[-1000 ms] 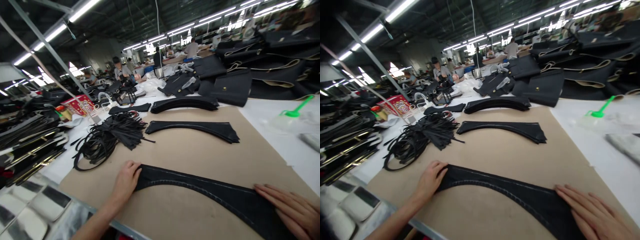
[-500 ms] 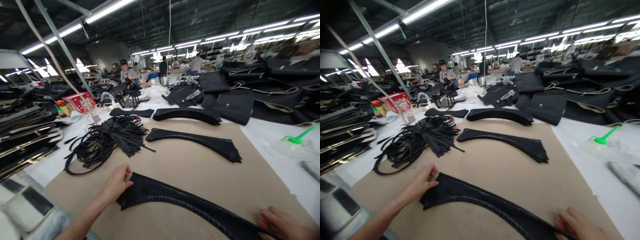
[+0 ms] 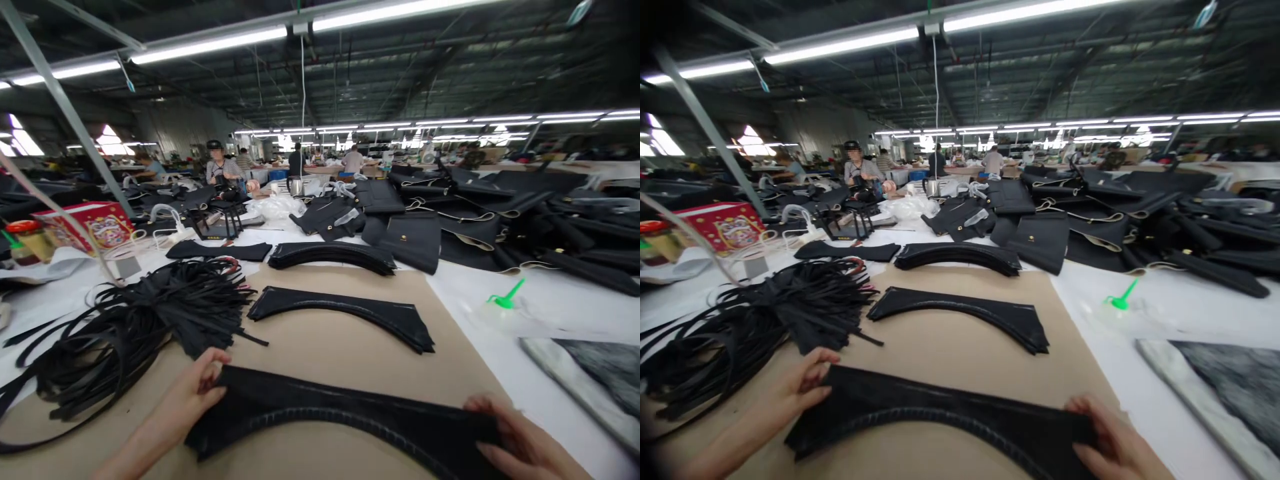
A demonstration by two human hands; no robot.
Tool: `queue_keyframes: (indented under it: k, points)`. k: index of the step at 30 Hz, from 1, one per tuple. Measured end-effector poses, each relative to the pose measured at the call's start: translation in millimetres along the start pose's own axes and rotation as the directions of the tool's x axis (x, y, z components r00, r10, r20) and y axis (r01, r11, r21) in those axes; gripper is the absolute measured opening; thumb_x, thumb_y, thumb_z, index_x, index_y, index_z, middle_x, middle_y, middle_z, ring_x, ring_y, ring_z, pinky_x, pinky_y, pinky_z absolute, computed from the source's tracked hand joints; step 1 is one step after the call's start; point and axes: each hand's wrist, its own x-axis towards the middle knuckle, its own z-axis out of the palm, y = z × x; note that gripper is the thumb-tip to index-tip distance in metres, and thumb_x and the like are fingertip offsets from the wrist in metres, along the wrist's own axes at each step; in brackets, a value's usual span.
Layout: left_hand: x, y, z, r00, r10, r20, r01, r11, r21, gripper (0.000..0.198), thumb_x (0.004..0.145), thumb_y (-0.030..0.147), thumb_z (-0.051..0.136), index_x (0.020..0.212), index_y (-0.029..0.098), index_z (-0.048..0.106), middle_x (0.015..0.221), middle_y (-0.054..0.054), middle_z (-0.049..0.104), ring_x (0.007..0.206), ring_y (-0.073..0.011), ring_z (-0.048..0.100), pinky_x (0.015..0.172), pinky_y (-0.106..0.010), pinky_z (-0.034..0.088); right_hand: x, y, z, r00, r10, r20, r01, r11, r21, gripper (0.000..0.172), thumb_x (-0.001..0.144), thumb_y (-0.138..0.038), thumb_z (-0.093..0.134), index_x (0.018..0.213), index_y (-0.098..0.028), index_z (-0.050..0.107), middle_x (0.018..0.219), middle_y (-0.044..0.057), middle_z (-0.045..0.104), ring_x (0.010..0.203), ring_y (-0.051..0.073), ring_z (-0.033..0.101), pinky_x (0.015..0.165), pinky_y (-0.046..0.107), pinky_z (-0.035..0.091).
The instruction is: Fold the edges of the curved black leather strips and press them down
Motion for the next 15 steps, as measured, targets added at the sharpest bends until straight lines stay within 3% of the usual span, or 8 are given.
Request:
queue_keyframes:
  k: [4,7,11,15]
  points:
    - [66.4,47.8,1.5,0.997,0.049,-0.055,-0.051,0.998,-0.04,0.068,0.062,0.04,0.062,0.123,0.02,0.041,0.067,0.006,0.052,0.066,-0.0181,0.057,0.061,-0.026,0.043,53.4,-39.4,-22.3,0.999,0.023,-0.034,-0.017,0.985,0.173,0.043,0.072,-0.044,0.062,0.108,-0.024,0.049,0.096,0.007,0.067,0.087,0.028,0.065,0.076,0.038,0.055]
    - [121.7,69.5,8.2,0.989,0.116,-0.098,-0.107,0.991,0.084,0.066,0.064,0.037,0.055,0.126,0.017,0.041,0.07,0.004,0.055,0.069,-0.0193,0.059,0.065,-0.028,0.045,102.7,-43.5,-22.8,0.99,-0.07,-0.123,0.079,0.994,0.076,0.041,0.079,-0.037,0.049,0.117,-0.022,0.04,0.087,0.003,0.065,0.078,0.024,0.066,0.069,0.036,0.055]
    - [181.0,64.4,18.3,0.974,0.145,-0.177,-0.091,0.955,0.282,0.059,0.066,0.027,0.053,0.123,0.017,0.046,0.064,0.005,0.049,0.065,-0.0181,0.054,0.063,-0.027,0.042,162.7,-29.8,-14.5,0.958,-0.16,-0.238,0.111,0.972,-0.208,0.04,0.075,-0.027,0.044,0.114,-0.018,0.045,0.063,-0.004,0.054,0.058,0.02,0.058,0.052,0.029,0.047]
    - [198.1,49.3,19.8,0.968,0.159,-0.194,-0.043,0.868,0.495,0.054,0.068,0.015,0.053,0.122,0.014,0.049,0.069,0.002,0.052,0.072,-0.02,0.056,0.067,-0.028,0.041,189.5,-21.5,-3.0,0.943,-0.186,-0.277,0.079,0.931,-0.356,0.037,0.073,-0.018,0.046,0.11,-0.016,0.051,0.061,-0.003,0.052,0.057,0.018,0.055,0.055,0.028,0.043]
